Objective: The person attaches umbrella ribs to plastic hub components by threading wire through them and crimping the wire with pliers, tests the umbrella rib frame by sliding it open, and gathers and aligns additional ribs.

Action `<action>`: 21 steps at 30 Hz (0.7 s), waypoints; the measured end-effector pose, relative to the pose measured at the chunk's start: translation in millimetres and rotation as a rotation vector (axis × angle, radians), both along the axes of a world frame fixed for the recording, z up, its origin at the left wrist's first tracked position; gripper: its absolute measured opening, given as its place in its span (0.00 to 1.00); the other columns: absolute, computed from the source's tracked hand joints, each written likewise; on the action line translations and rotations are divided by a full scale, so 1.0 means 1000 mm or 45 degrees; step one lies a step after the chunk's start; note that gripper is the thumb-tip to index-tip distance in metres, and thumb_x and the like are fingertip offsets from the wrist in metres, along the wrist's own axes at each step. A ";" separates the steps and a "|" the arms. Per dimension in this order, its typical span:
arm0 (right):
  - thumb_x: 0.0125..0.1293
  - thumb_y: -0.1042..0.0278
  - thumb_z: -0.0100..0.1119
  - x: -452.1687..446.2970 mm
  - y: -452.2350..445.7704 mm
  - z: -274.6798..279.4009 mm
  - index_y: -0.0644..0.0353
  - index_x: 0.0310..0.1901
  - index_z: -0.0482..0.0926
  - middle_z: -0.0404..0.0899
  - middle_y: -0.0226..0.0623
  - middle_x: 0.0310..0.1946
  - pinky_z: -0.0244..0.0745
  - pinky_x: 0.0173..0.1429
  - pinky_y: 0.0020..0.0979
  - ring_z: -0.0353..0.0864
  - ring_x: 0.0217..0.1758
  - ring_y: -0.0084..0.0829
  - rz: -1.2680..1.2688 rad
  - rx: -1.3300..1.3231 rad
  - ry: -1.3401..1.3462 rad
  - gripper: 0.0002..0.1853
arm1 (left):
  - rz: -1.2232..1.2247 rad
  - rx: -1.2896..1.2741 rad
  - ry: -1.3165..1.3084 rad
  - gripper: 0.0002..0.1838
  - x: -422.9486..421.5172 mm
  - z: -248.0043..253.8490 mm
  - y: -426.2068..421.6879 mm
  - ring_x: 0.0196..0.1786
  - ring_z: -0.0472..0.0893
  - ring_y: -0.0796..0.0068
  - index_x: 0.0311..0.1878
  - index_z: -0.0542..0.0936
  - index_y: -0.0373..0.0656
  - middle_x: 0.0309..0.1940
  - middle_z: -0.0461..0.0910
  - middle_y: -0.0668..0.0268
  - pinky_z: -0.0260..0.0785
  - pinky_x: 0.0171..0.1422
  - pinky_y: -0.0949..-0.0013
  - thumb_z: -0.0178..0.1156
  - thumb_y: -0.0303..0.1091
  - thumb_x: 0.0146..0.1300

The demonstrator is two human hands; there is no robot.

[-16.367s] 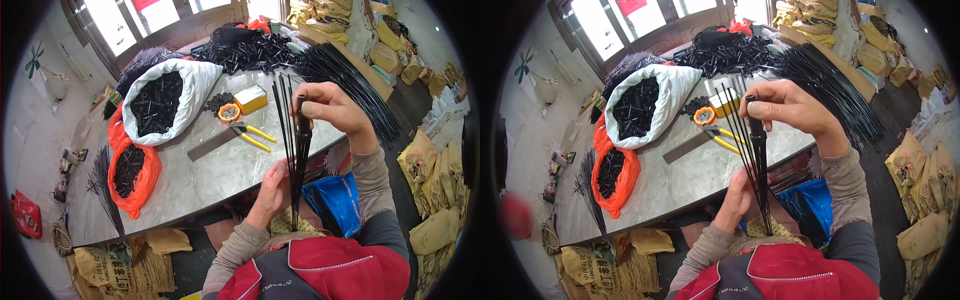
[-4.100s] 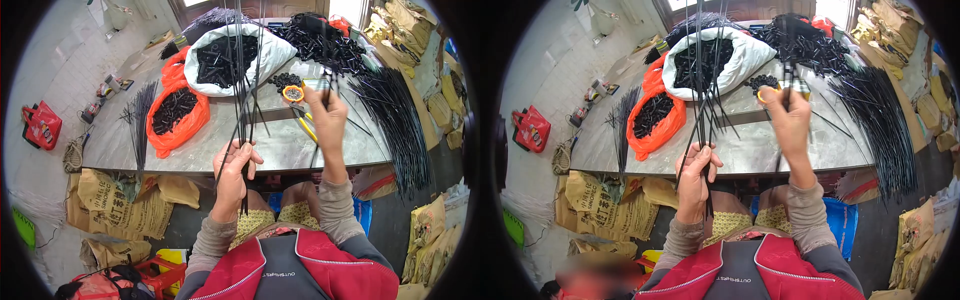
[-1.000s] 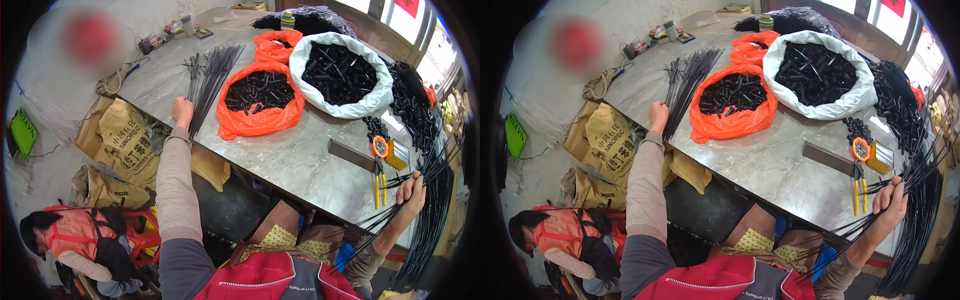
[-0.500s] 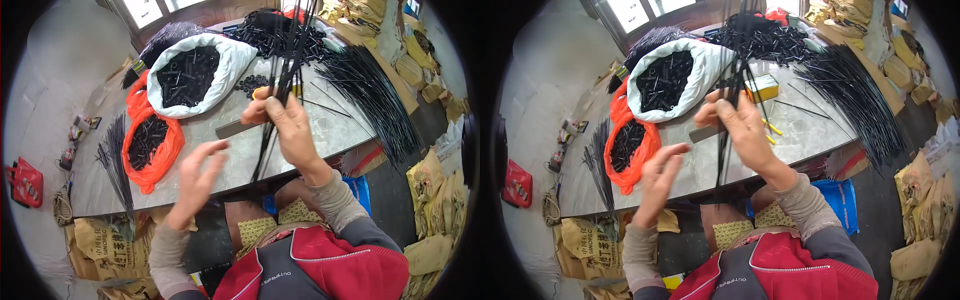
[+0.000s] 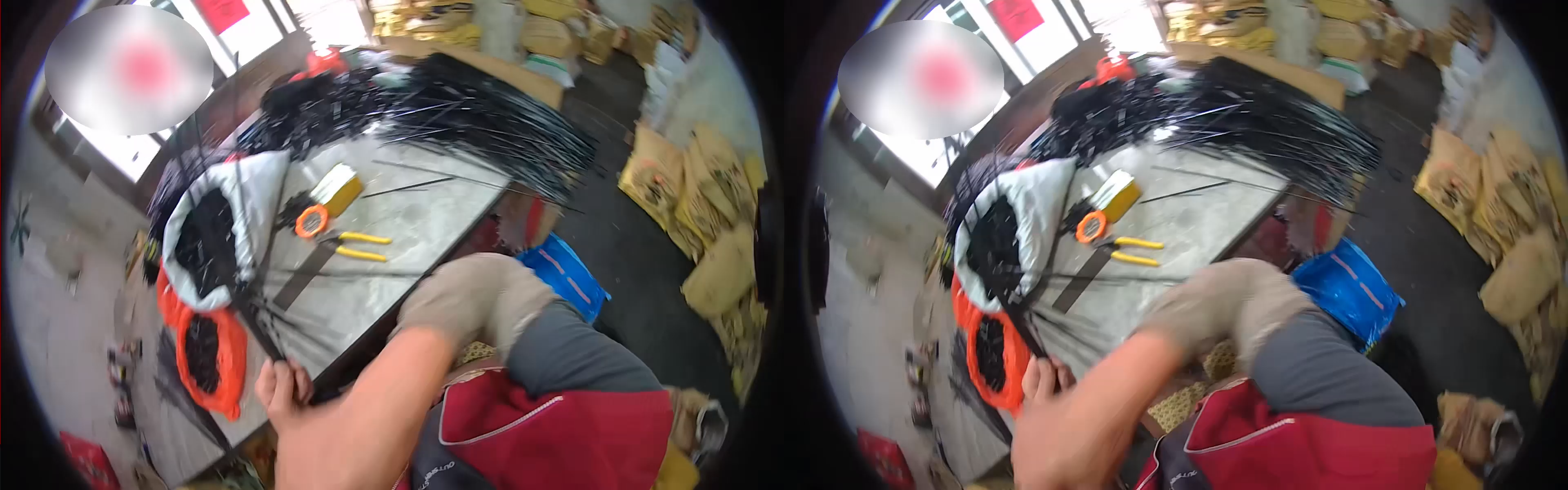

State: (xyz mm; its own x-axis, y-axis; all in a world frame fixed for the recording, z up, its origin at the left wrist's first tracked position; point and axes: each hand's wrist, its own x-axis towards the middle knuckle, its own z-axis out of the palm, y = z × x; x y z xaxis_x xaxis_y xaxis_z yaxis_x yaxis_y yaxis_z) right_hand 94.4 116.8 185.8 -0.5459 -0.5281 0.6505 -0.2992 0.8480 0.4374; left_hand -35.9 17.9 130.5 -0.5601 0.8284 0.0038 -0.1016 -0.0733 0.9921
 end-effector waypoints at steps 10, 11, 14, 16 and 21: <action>0.64 0.68 0.57 -0.018 0.024 -0.035 0.65 0.32 0.77 0.78 0.41 0.27 0.77 0.36 0.38 0.81 0.29 0.39 0.362 -1.391 -0.509 0.09 | -0.094 0.342 -0.168 0.08 -0.028 0.003 -0.034 0.19 0.59 0.87 0.40 0.67 0.41 0.22 0.62 0.72 0.50 0.18 0.82 0.50 0.33 0.75; 0.64 0.68 0.57 -0.019 0.026 -0.037 0.65 0.32 0.77 0.78 0.41 0.27 0.77 0.36 0.38 0.81 0.29 0.39 0.361 -1.422 -0.512 0.09 | -0.105 0.366 -0.162 0.08 -0.032 0.002 -0.035 0.19 0.58 0.87 0.40 0.67 0.41 0.22 0.62 0.73 0.50 0.18 0.83 0.51 0.34 0.75; 0.64 0.68 0.57 -0.021 0.031 -0.046 0.65 0.33 0.77 0.78 0.40 0.27 0.77 0.36 0.38 0.81 0.29 0.39 0.342 -1.499 -0.539 0.09 | 0.032 0.331 -0.121 0.07 -0.038 0.000 -0.038 0.19 0.57 0.89 0.39 0.68 0.42 0.20 0.60 0.75 0.49 0.18 0.83 0.51 0.33 0.74; 0.64 0.68 0.57 -0.023 0.033 -0.051 0.65 0.33 0.77 0.78 0.40 0.27 0.77 0.36 0.37 0.81 0.29 0.38 0.335 -1.541 -0.565 0.09 | 0.129 0.314 -0.129 0.08 -0.036 0.001 -0.038 0.18 0.56 0.89 0.38 0.68 0.43 0.19 0.59 0.75 0.48 0.18 0.83 0.50 0.33 0.75; 0.65 0.68 0.57 -0.028 0.034 -0.061 0.65 0.33 0.77 0.78 0.40 0.27 0.77 0.36 0.37 0.81 0.29 0.38 0.332 -1.615 -0.641 0.08 | 0.071 0.219 -0.158 0.15 -0.048 0.003 -0.048 0.21 0.63 0.80 0.37 0.71 0.42 0.24 0.68 0.68 0.55 0.23 0.78 0.61 0.42 0.69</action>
